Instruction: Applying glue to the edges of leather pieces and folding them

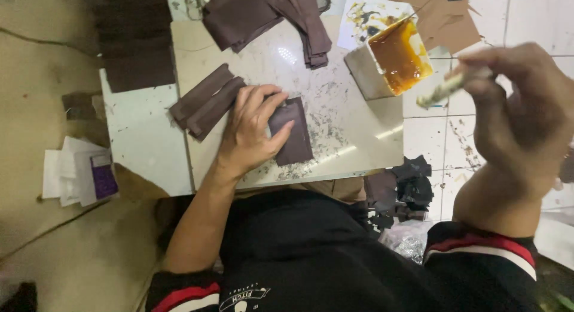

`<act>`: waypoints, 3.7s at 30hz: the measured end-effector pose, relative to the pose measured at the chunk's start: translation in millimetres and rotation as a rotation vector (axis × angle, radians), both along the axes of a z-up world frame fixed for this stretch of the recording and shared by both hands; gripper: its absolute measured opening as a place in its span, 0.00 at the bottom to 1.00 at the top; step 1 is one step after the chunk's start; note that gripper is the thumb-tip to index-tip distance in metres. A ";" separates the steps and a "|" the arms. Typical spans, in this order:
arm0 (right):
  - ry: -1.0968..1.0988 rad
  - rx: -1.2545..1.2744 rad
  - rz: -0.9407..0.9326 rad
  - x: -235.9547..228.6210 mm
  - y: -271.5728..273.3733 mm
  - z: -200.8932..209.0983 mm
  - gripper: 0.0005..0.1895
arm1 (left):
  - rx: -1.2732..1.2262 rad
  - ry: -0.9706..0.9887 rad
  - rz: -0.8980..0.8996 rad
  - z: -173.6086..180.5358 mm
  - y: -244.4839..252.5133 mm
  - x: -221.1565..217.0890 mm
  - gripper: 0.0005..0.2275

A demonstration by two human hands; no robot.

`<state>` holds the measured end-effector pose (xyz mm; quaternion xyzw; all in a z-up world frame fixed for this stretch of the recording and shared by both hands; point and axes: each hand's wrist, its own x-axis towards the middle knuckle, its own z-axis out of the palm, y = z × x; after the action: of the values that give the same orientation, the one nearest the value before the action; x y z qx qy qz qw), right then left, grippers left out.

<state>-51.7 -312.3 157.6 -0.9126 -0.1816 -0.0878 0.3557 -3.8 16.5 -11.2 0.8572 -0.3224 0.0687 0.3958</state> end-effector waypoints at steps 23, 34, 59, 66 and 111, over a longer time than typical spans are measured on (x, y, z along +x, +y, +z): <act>0.070 0.366 0.112 50.9 94.8 -127.6 0.07 | -0.049 0.004 -0.017 -12.8 0.6 4.1 0.19; 0.119 0.224 0.108 62.7 101.4 -150.3 0.05 | -0.035 0.023 -0.006 -18.7 -0.2 4.6 0.19; 0.094 0.058 0.304 -9.8 83.5 -147.2 0.07 | 0.055 0.023 0.026 -5.6 -2.3 3.6 0.21; 0.129 0.093 0.278 -12.6 78.3 -135.9 0.05 | 0.041 0.012 0.021 -4.3 -0.9 3.2 0.20; -0.072 -0.032 0.348 -13.7 92.9 -142.6 0.07 | 0.044 -0.012 0.023 1.0 -1.4 1.0 0.20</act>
<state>-65.4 -219.4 15.1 -0.8692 -0.3506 -0.0546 0.3444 -2.8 15.1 -10.2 0.8690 -0.3161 0.0714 0.3738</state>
